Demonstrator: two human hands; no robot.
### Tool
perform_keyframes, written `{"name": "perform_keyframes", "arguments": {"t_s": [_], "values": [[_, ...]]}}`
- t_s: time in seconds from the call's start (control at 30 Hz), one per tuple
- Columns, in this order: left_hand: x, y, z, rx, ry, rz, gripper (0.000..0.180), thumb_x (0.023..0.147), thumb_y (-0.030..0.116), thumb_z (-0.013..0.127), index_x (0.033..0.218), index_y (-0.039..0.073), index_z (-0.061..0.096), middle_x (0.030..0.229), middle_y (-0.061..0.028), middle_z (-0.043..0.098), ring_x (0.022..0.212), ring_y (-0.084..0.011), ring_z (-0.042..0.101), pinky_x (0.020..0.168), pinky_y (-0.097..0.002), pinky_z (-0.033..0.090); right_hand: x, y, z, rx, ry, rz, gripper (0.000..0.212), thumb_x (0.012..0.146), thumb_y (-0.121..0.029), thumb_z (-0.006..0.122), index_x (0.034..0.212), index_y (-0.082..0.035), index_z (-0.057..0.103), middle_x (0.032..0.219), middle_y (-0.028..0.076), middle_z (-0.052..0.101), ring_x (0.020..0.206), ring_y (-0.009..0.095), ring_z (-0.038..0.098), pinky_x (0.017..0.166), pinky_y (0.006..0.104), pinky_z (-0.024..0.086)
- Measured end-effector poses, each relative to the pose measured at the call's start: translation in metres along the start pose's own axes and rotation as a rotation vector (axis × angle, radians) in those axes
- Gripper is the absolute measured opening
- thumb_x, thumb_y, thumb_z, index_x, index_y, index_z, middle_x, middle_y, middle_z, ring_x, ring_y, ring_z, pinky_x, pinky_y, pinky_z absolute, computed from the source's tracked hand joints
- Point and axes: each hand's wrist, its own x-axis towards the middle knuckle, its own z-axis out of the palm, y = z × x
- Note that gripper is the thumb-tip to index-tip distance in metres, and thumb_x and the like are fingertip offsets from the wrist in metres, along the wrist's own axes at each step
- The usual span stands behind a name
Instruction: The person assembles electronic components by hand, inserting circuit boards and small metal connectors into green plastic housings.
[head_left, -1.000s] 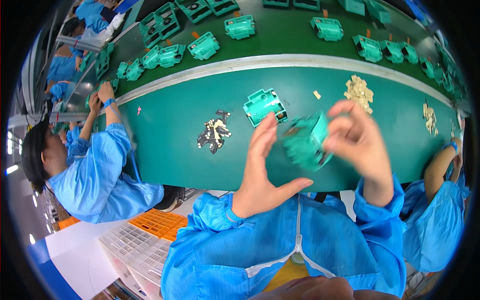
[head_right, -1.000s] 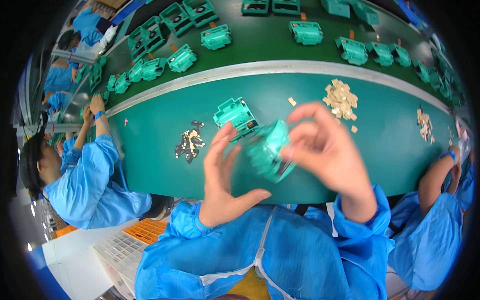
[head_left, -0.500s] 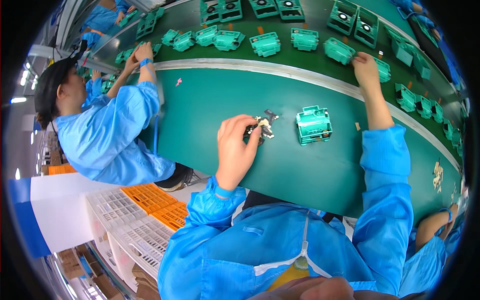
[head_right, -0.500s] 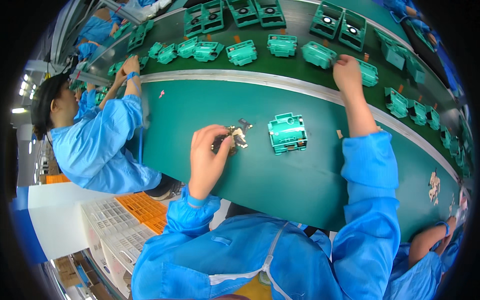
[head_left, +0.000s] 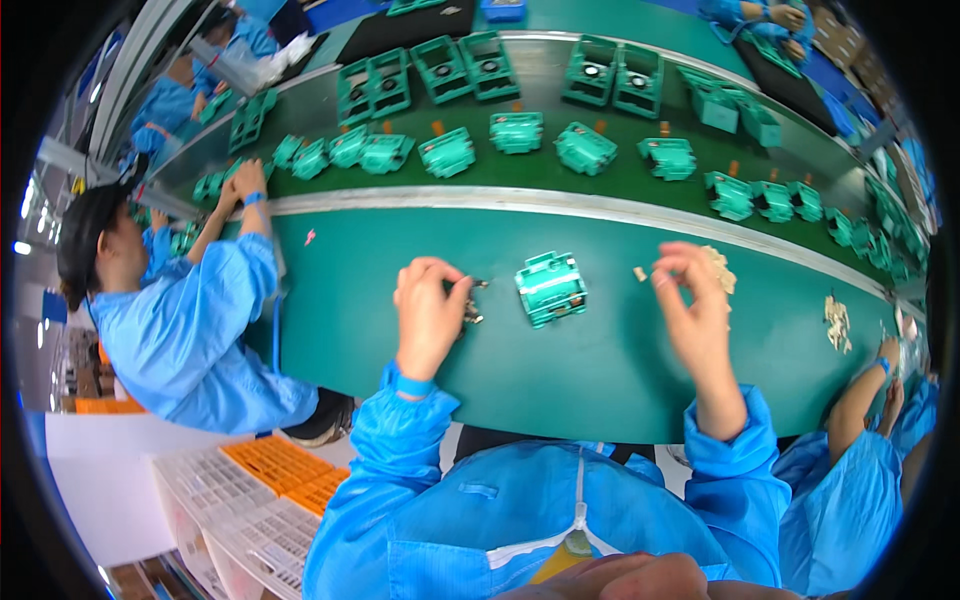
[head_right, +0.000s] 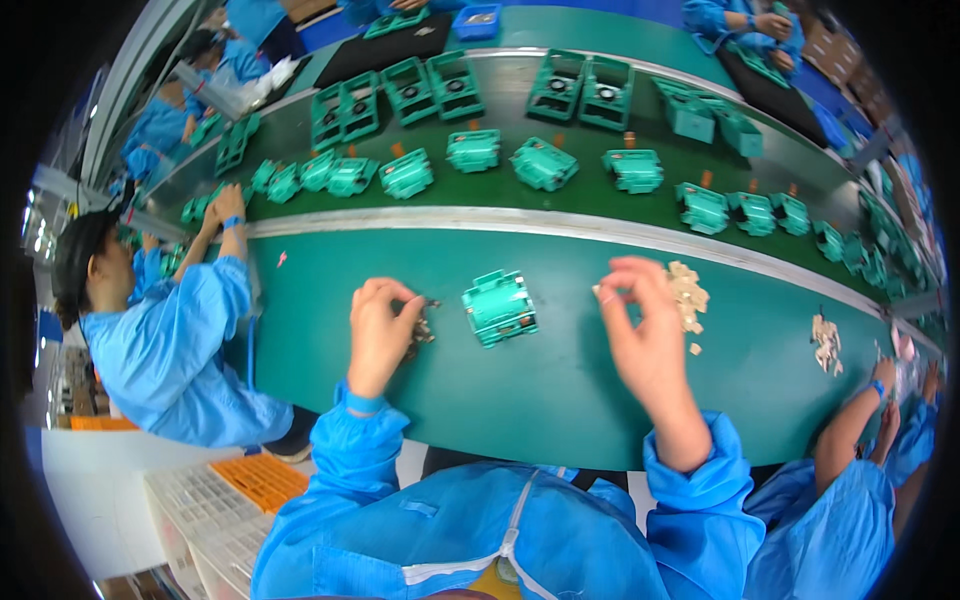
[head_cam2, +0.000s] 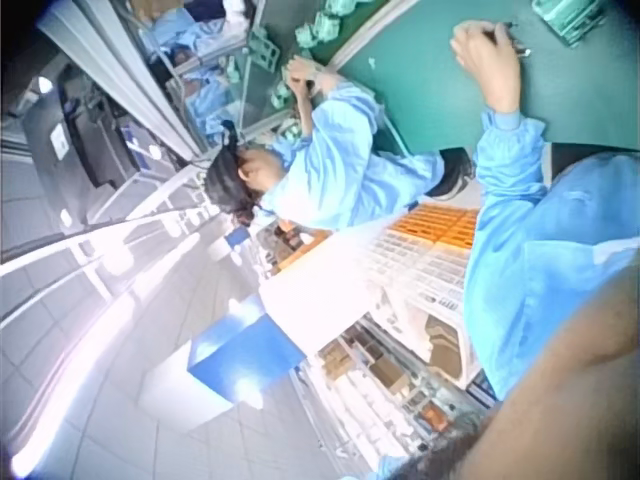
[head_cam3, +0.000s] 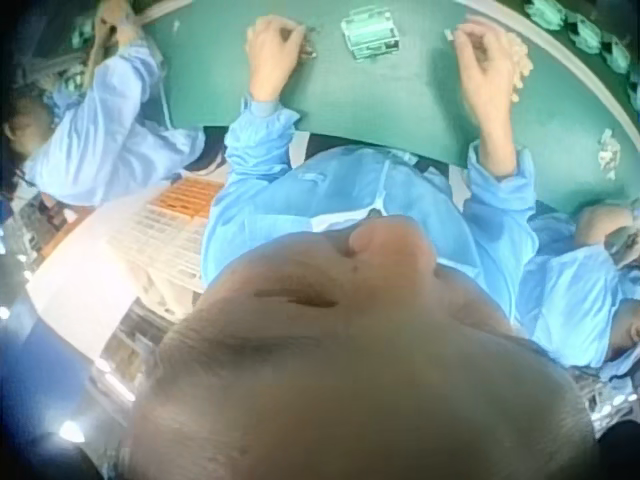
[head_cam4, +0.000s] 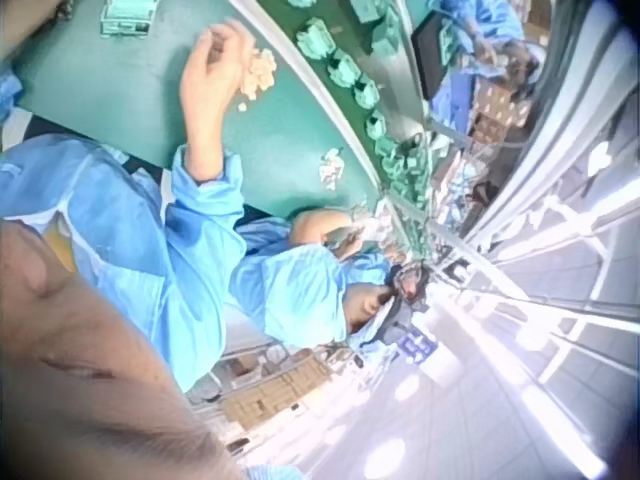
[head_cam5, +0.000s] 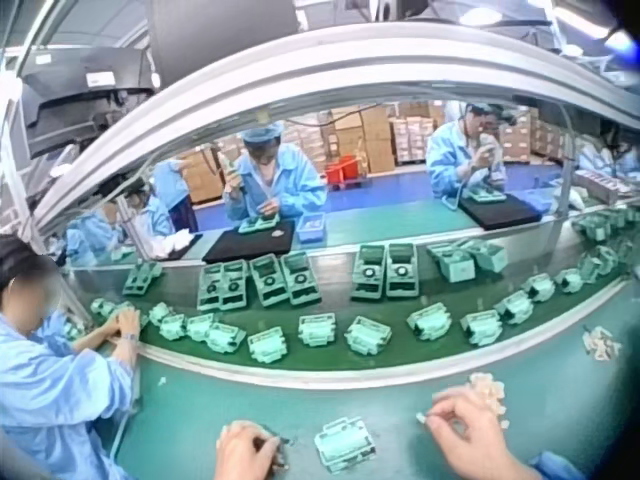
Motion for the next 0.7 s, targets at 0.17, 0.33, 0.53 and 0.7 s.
{"name": "perform_keyframes", "arguments": {"t_s": [0.17,0.33,0.53,0.7], "values": [[-0.001,0.013,-0.016,-0.220,-0.042,-0.241,0.011,0.092,0.013,0.070,0.097,0.002,0.069,0.088,-0.0147,0.074,0.081,-0.0302,0.072,0.072,-0.0396,0.055,-0.043,-0.014,-0.005,0.125,-0.001,0.105,0.008,0.092,-0.002,0.067,0.100,0.001,0.068,0.114,0.014,0.067,0.090,0.021,0.066,0.080,0.0316,0.054],[-0.005,0.010,-0.018,-0.186,0.023,-0.146,0.014,0.090,0.004,0.071,0.102,0.000,0.069,0.090,-0.0148,0.075,0.080,-0.0268,0.074,0.072,-0.0384,0.057,-0.064,-0.018,-0.011,0.214,0.012,0.191,0.009,0.091,-0.001,0.068,0.100,0.001,0.068,0.112,0.013,0.068,0.083,0.019,0.065,0.077,0.0310,0.053],[-0.008,0.015,-0.024,-0.165,0.005,-0.152,0.018,0.088,0.003,0.073,0.106,0.000,0.071,0.090,-0.0116,0.074,0.077,-0.0216,0.072,0.073,-0.0361,0.057,-0.077,-0.015,-0.016,0.273,-0.006,0.235,0.008,0.091,-0.001,0.068,0.099,0.001,0.068,0.110,0.013,0.069,0.085,0.019,0.066,0.078,0.0309,0.053],[-0.019,0.077,-0.029,-0.284,-0.010,-0.086,0.011,0.088,0.002,0.073,0.099,0.001,0.075,0.093,-0.0099,0.074,0.085,-0.0165,0.069,0.076,-0.0320,0.055,-0.087,-0.013,-0.019,0.339,-0.029,0.255,0.009,0.092,-0.001,0.067,0.101,0.001,0.068,0.107,0.012,0.070,0.087,0.019,0.066,0.079,0.0311,0.053]]}}
